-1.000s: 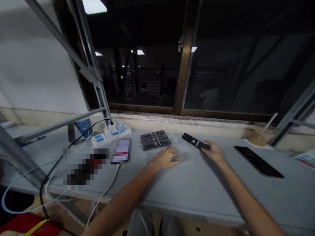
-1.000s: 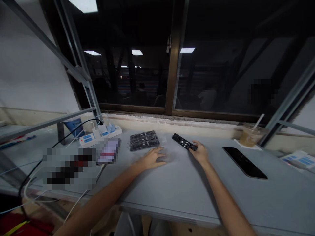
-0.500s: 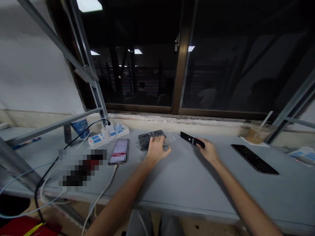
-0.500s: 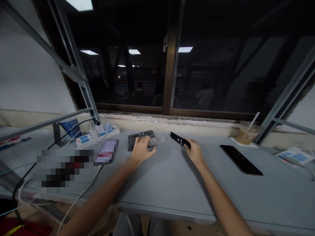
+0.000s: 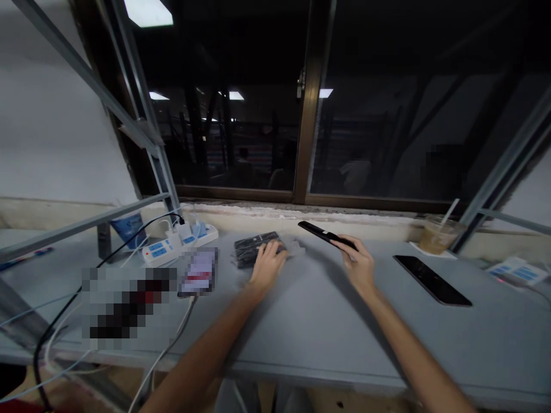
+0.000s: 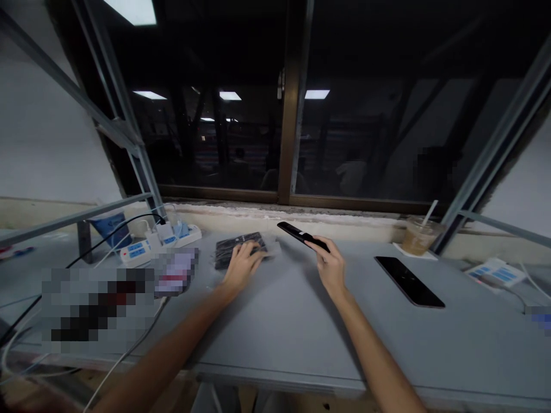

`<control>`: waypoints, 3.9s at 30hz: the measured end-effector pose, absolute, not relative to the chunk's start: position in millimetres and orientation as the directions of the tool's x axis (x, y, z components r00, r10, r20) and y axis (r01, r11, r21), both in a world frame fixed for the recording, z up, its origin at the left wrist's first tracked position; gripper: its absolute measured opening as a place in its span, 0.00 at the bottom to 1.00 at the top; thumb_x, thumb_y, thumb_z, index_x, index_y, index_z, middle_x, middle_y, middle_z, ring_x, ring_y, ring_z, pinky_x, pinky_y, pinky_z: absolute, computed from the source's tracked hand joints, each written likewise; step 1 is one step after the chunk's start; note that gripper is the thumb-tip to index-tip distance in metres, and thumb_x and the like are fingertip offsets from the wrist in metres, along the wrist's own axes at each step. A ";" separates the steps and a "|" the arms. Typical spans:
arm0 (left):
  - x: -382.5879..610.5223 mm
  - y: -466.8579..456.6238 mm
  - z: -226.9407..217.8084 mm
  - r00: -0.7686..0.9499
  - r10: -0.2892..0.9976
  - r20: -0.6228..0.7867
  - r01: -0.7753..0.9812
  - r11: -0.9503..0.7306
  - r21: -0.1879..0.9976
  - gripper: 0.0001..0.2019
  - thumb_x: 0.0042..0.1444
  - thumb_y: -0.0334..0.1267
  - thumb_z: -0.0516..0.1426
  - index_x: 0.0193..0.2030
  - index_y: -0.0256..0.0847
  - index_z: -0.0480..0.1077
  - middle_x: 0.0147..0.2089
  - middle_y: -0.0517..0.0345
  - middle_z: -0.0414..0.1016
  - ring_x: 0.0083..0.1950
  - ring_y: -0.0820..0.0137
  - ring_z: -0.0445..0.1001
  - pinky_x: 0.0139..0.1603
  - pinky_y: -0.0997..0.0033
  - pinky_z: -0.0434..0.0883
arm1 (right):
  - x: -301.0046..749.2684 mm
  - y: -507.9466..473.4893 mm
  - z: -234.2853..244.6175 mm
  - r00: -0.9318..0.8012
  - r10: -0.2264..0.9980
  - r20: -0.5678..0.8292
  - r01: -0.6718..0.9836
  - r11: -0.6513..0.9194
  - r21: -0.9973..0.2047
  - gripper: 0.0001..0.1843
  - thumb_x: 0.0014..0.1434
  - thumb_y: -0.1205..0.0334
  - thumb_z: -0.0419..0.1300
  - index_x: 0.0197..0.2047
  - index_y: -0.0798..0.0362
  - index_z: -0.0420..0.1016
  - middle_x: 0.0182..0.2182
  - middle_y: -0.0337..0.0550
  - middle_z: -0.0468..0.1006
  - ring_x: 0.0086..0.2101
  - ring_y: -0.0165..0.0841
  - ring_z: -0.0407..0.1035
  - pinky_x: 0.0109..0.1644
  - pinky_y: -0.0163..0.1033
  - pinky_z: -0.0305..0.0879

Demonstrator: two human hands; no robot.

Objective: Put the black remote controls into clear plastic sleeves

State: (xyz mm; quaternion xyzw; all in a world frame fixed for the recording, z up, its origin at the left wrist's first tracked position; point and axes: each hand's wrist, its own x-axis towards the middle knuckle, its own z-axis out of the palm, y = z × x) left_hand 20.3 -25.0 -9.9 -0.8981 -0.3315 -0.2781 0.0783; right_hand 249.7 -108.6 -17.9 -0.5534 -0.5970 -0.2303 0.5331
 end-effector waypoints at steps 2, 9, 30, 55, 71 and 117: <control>23.5 -25.2 -14.1 0.689 0.539 0.484 0.599 -0.800 0.038 0.11 0.60 0.33 0.48 0.42 0.47 0.70 0.47 0.57 0.68 0.51 0.67 0.64 0.52 0.64 0.57 | 249.7 -109.2 -17.5 0.136 0.392 0.910 0.910 0.313 -0.271 0.19 0.58 0.70 0.48 0.41 0.42 0.77 0.46 0.42 0.72 0.47 0.33 0.67 0.50 0.44 0.65; 12.8 -32.3 7.1 0.459 0.662 0.592 0.757 -0.641 0.130 0.13 0.60 0.32 0.45 0.46 0.45 0.67 0.45 0.54 0.69 0.48 0.65 0.65 0.49 0.64 0.58 | 248.5 -113.4 -10.2 0.008 0.283 0.959 0.918 0.377 -0.119 0.21 0.58 0.73 0.48 0.36 0.42 0.78 0.46 0.41 0.73 0.48 0.33 0.66 0.51 0.45 0.65; 16.8 -6.5 -18.8 0.589 0.597 0.545 0.694 -0.719 0.038 0.08 0.58 0.40 0.51 0.39 0.41 0.67 0.39 0.55 0.73 0.43 0.66 0.69 0.50 0.63 0.59 | 239.3 -114.3 -13.7 0.136 0.315 0.939 0.945 0.244 -0.219 0.15 0.56 0.70 0.52 0.38 0.44 0.77 0.41 0.40 0.77 0.39 0.32 0.71 0.38 0.36 0.68; 21.9 -18.1 -20.1 0.570 0.568 0.593 0.544 -0.802 0.245 0.22 0.48 0.31 0.56 0.51 0.41 0.58 0.46 0.55 0.69 0.49 0.64 0.66 0.51 0.64 0.58 | 239.0 -107.3 -6.1 0.768 0.570 0.292 0.036 0.417 -0.908 0.10 0.45 0.56 0.54 0.28 0.54 0.68 0.12 0.30 0.62 0.12 0.24 0.55 0.14 0.30 0.44; 27.9 -30.4 -22.3 0.674 0.612 0.413 0.577 -0.786 0.223 0.14 0.47 0.36 0.59 0.42 0.43 0.66 0.43 0.59 0.71 0.42 0.66 0.71 0.43 0.69 0.65 | 228.1 -112.1 -7.8 0.206 0.966 0.155 0.076 0.143 -0.987 0.26 0.52 0.44 0.54 0.43 0.57 0.73 0.25 0.44 0.76 0.21 0.32 0.71 0.19 0.32 0.61; 29.4 -24.7 -20.5 0.820 0.471 0.327 0.500 -0.866 -0.006 0.25 0.52 0.45 0.58 0.56 0.45 0.62 0.46 0.52 0.70 0.49 0.63 0.68 0.49 0.66 0.60 | 204.1 -99.9 -32.2 0.193 0.977 0.087 0.147 0.059 -0.987 0.29 0.40 0.57 0.67 0.47 0.55 0.71 0.16 0.29 0.67 0.12 0.20 0.55 0.13 0.26 0.54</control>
